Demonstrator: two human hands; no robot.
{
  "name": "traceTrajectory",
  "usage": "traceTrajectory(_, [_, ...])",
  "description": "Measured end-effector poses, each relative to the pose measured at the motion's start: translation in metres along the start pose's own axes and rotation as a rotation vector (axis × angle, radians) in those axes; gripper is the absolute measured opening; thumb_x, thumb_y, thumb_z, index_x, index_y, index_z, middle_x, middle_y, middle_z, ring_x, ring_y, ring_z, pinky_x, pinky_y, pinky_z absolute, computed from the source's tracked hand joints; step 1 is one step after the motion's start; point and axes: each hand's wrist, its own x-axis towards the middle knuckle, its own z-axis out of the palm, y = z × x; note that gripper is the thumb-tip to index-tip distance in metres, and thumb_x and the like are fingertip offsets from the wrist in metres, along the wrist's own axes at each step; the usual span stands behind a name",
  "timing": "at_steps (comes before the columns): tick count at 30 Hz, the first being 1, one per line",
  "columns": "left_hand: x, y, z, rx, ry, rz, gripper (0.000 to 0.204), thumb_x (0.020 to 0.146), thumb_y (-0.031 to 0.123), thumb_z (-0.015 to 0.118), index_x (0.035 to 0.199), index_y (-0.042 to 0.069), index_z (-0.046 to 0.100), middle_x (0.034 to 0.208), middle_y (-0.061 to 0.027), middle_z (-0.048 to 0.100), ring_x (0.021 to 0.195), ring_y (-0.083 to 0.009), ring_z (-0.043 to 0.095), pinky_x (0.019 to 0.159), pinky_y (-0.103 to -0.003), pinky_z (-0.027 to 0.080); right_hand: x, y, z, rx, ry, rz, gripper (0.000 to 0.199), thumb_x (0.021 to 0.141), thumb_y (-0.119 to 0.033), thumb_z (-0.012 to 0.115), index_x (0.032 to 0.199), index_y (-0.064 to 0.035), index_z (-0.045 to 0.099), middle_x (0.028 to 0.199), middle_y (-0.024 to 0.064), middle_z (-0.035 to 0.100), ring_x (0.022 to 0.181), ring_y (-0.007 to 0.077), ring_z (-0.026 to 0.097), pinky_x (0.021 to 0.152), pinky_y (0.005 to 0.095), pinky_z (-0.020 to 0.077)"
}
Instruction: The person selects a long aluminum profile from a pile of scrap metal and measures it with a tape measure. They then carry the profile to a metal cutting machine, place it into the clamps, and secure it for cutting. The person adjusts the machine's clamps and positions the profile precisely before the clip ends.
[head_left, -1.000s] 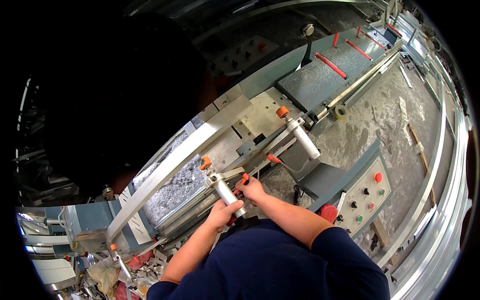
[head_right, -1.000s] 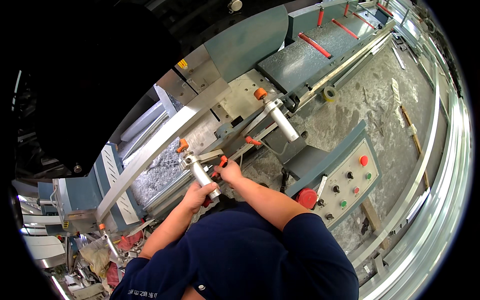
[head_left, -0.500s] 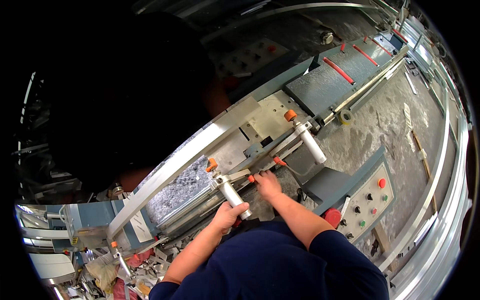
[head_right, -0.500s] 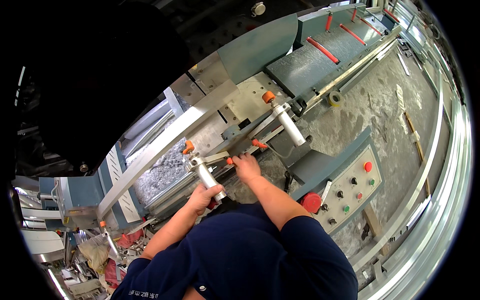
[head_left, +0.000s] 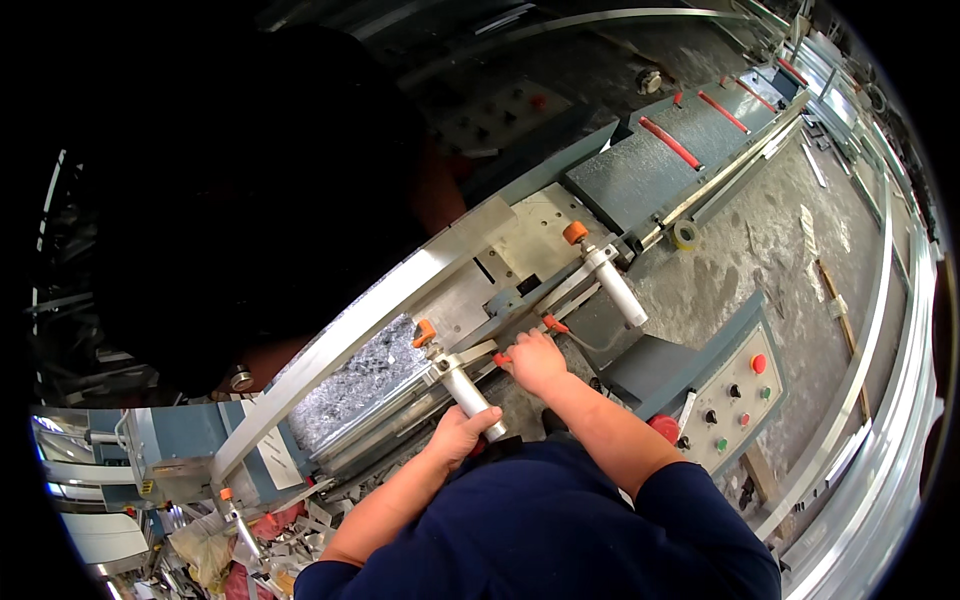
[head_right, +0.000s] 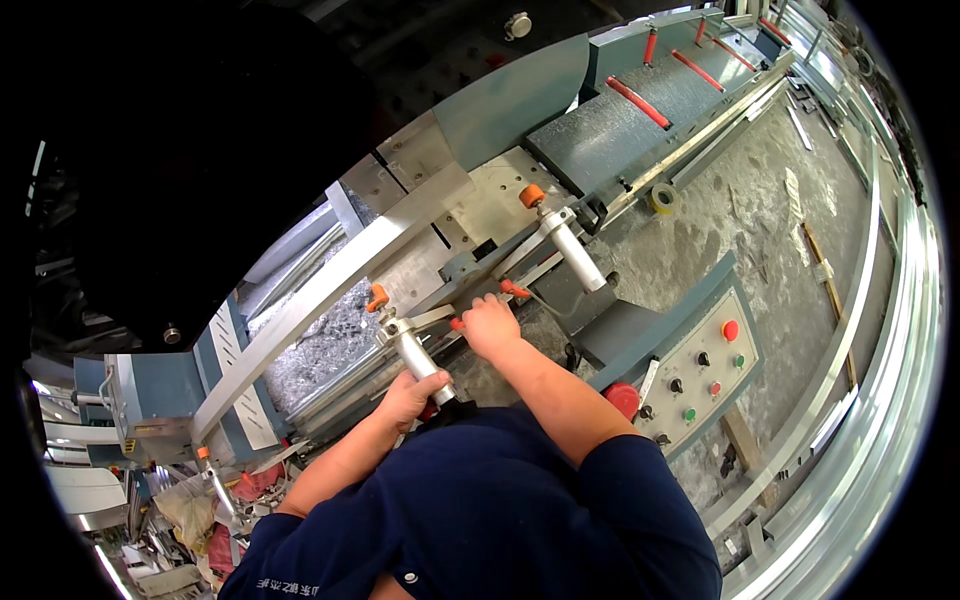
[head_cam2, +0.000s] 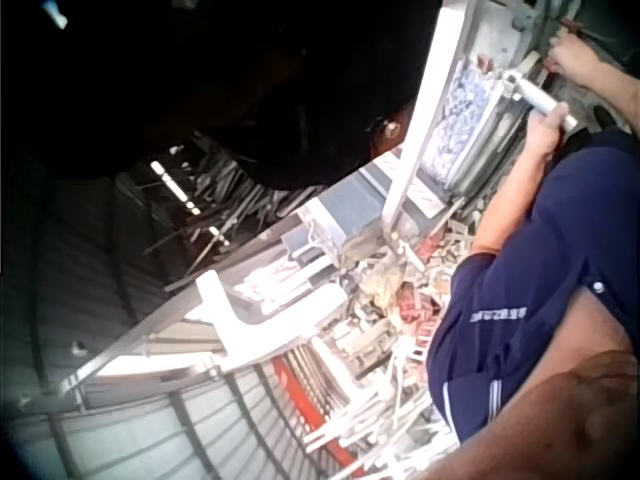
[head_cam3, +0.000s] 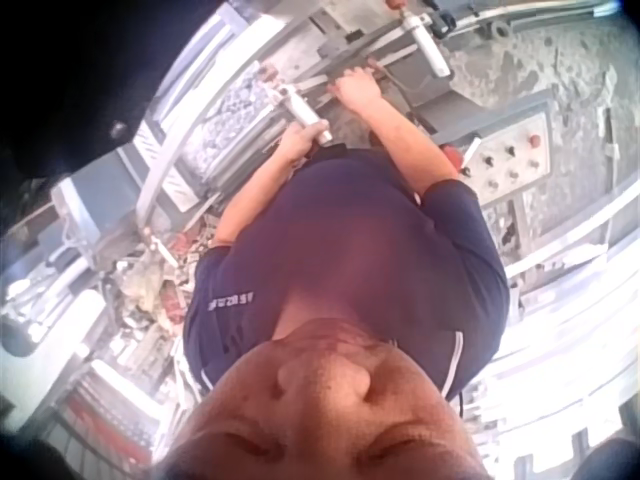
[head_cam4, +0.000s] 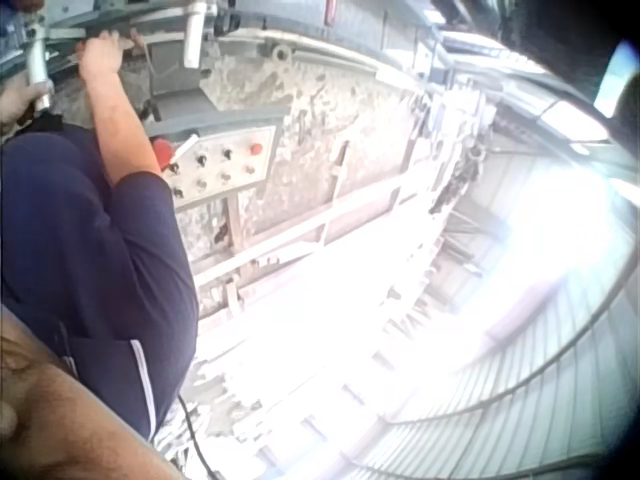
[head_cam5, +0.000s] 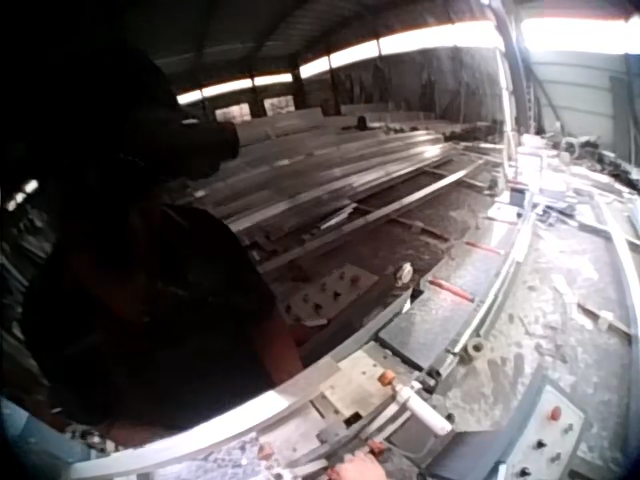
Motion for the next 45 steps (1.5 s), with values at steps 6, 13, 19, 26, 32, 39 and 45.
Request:
traceTrajectory(6, [-0.002, 0.006, -0.004, 0.055, 0.001, -0.03, 0.035, 0.083, 0.035, 0.076, 0.086, 0.003, 0.063, 0.068, -0.0036, 0.06, 0.046, -0.0103, 0.047, 0.041, -0.025, 0.034, 0.004, -0.003, -0.002, 0.031, -0.053, 0.035, 0.024, 0.083, -0.029, 0.068, 0.089, -0.0061, 0.074, 0.096, 0.0127, 0.066, 0.093, 0.0297, 0.065, 0.08, 0.0416, 0.0532])
traceTrajectory(13, [0.008, -0.032, -0.013, -0.145, 0.043, 0.119, 0.032, 0.084, 0.033, 0.074, 0.09, 0.003, 0.065, 0.071, -0.004, 0.063, 0.044, -0.0099, 0.047, 0.039, -0.025, 0.033, 0.003, 0.003, -0.021, 0.805, -0.066, 0.37, 0.04, 0.083, -0.037, 0.069, 0.098, -0.0001, 0.073, 0.087, 0.0204, 0.071, 0.084, 0.031, 0.07, 0.077, 0.0394, 0.0546])
traceTrajectory(19, [0.0, -0.006, -0.004, -0.059, -0.004, 0.071, 0.033, 0.083, 0.035, 0.075, 0.09, 0.004, 0.064, 0.068, -0.0031, 0.061, 0.043, -0.0093, 0.046, 0.039, -0.024, 0.033, -0.024, -0.036, 0.012, 0.695, 0.01, -0.035, 0.037, 0.093, -0.036, 0.059, 0.11, -0.0043, 0.068, 0.102, 0.0181, 0.064, 0.093, 0.0368, 0.063, 0.085, 0.0431, 0.0509])
traceTrajectory(26, [0.0, 0.0, -0.001, 0.052, -0.017, 0.047, 0.034, 0.085, 0.037, 0.07, 0.095, 0.005, 0.067, 0.068, -0.0034, 0.059, 0.042, -0.0094, 0.043, 0.037, -0.024, 0.03, -0.012, -0.016, 0.021, 1.299, -0.097, 0.518, 0.046, 0.093, -0.039, 0.063, 0.115, 0.0004, 0.059, 0.089, 0.012, 0.066, 0.075, 0.0242, 0.065, 0.07, 0.0375, 0.0542])
traceTrajectory(32, [-0.002, 0.0, -0.001, 0.046, -0.017, 0.041, 0.033, 0.086, 0.036, 0.068, 0.097, 0.005, 0.068, 0.072, -0.0034, 0.061, 0.048, -0.0095, 0.048, 0.041, -0.023, 0.034, 0.019, -0.004, 0.058, 1.92, -0.145, 0.755, 0.029, 0.092, -0.029, 0.066, 0.105, -0.0037, 0.062, 0.099, 0.0071, 0.065, 0.079, 0.0197, 0.064, 0.066, 0.0371, 0.0542])
traceTrajectory(39, [0.003, -0.004, -0.007, -0.005, -0.019, 0.034, 0.035, 0.085, 0.036, 0.069, 0.098, 0.004, 0.069, 0.078, -0.0035, 0.064, 0.058, -0.01, 0.055, 0.047, -0.023, 0.041, 0.025, 0.009, 0.066, 1.957, -0.265, 0.782, 0.024, 0.094, -0.026, 0.064, 0.108, -0.0061, 0.062, 0.102, 0.0059, 0.065, 0.092, 0.0207, 0.064, 0.078, 0.0394, 0.0549])
traceTrajectory(45, [-0.001, 0.005, -0.007, 0.089, -0.075, 0.009, 0.034, 0.087, 0.036, 0.07, 0.099, 0.005, 0.068, 0.079, -0.0028, 0.065, 0.056, -0.0078, 0.053, 0.047, -0.02, 0.038, 0.025, 0.014, 0.075, 2.049, -0.326, 0.779, 0.024, 0.095, -0.027, 0.064, 0.111, -0.0093, 0.061, 0.104, 0.0035, 0.065, 0.095, 0.0194, 0.062, 0.079, 0.039, 0.053])
